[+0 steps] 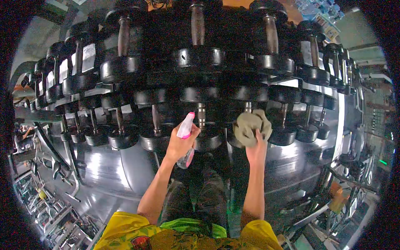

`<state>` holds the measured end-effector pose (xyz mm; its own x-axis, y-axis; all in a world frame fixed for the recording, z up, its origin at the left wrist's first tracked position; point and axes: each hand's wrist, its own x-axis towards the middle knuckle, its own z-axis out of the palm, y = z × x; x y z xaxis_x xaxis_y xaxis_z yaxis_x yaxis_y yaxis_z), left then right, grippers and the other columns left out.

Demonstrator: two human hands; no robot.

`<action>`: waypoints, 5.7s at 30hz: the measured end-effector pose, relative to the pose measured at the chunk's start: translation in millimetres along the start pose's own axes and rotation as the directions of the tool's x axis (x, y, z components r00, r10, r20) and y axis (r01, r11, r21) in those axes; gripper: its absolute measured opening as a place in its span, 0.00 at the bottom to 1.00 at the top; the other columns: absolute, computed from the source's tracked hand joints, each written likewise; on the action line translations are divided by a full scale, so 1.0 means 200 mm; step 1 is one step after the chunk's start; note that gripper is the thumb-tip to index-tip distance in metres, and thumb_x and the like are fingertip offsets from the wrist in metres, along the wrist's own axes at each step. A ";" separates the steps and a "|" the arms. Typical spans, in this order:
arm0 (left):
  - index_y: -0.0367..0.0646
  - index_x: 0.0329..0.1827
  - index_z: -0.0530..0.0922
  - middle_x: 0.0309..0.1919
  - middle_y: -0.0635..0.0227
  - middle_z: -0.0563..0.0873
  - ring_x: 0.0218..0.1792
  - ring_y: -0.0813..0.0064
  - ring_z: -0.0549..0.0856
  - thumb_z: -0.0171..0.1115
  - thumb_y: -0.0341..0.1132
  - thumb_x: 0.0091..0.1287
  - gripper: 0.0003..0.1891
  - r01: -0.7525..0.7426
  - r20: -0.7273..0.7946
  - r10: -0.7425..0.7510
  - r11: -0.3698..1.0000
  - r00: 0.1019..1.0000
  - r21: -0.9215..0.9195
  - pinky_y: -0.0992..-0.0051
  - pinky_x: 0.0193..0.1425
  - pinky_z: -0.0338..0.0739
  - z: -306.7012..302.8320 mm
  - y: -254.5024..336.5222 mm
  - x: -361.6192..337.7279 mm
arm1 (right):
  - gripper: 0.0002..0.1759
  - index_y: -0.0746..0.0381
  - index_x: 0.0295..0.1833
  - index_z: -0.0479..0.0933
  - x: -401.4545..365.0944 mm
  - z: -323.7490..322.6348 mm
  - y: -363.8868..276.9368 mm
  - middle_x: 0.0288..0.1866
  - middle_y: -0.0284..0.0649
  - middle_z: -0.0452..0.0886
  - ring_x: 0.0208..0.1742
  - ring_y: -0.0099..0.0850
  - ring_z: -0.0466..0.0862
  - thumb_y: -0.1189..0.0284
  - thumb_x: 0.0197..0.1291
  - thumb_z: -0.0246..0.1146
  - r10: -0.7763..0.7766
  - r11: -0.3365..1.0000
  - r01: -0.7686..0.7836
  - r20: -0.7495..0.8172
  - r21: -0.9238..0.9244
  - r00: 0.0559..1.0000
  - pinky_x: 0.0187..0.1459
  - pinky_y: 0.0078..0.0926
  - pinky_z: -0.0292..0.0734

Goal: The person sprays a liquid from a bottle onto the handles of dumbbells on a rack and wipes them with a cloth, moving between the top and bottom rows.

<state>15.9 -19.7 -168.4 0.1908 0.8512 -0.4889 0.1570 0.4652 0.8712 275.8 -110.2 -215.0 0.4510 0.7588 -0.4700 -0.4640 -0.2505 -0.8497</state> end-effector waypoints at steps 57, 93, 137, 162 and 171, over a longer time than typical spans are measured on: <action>0.38 0.38 0.73 0.21 0.72 0.78 0.20 0.84 0.77 0.60 0.30 0.63 0.06 0.037 -0.055 -0.039 0.999 0.998 -0.027 0.81 0.24 0.71 -0.18 -0.14 -0.22 | 0.16 0.55 0.46 0.79 0.51 0.97 0.17 0.55 0.40 0.75 0.58 0.44 0.73 0.71 0.49 0.60 -0.362 -0.147 0.734 0.727 -0.663 0.584 0.62 0.45 0.64; 0.40 0.38 0.73 0.23 0.71 0.79 0.20 0.83 0.78 0.62 0.31 0.61 0.07 0.132 -0.081 -0.138 0.988 0.987 -0.081 0.80 0.24 0.72 -0.18 -0.24 -0.21 | 0.18 0.65 0.37 0.76 1.08 1.14 0.00 0.42 0.52 0.80 0.44 0.47 0.79 0.60 0.58 0.54 0.142 0.046 0.613 0.612 -0.789 0.778 0.50 0.39 0.74; 0.39 0.39 0.73 0.26 0.71 0.78 0.22 0.84 0.78 0.60 0.27 0.61 0.06 0.157 0.023 -0.155 0.984 0.988 -0.088 0.81 0.25 0.73 -0.20 -0.36 -0.42 | 0.23 0.70 0.46 0.71 0.30 0.59 0.54 0.49 0.56 0.75 0.50 0.51 0.77 0.64 0.52 0.67 -0.449 0.260 0.262 0.124 -0.929 0.885 0.48 0.42 0.74; 0.38 0.37 0.74 0.24 0.73 0.78 0.21 0.85 0.77 0.60 0.25 0.61 0.05 0.180 0.101 -0.180 0.984 0.978 0.006 0.82 0.24 0.71 -0.29 -0.32 -0.45 | 0.12 0.61 0.55 0.67 0.32 0.80 0.47 0.47 0.38 0.75 0.44 0.32 0.79 0.76 0.68 0.49 0.242 0.749 -0.032 -0.228 0.662 0.943 0.47 0.32 0.80; 0.37 0.39 0.75 0.30 0.70 0.80 0.24 0.85 0.78 0.61 0.24 0.61 0.06 0.076 0.057 -0.078 0.996 0.995 0.049 0.83 0.28 0.72 -0.36 -0.39 -0.46 | 0.15 0.62 0.55 0.68 0.16 1.07 0.83 0.52 0.43 0.75 0.51 0.38 0.79 0.69 0.69 0.44 0.486 0.555 -0.549 0.292 0.625 0.824 0.54 0.47 0.73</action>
<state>-84.3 -117.0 -187.5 0.2326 0.7969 -0.5575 0.2185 0.5158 0.8284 50.1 1.0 -321.0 -0.0766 0.6789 -0.7302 -0.9815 -0.1801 -0.0645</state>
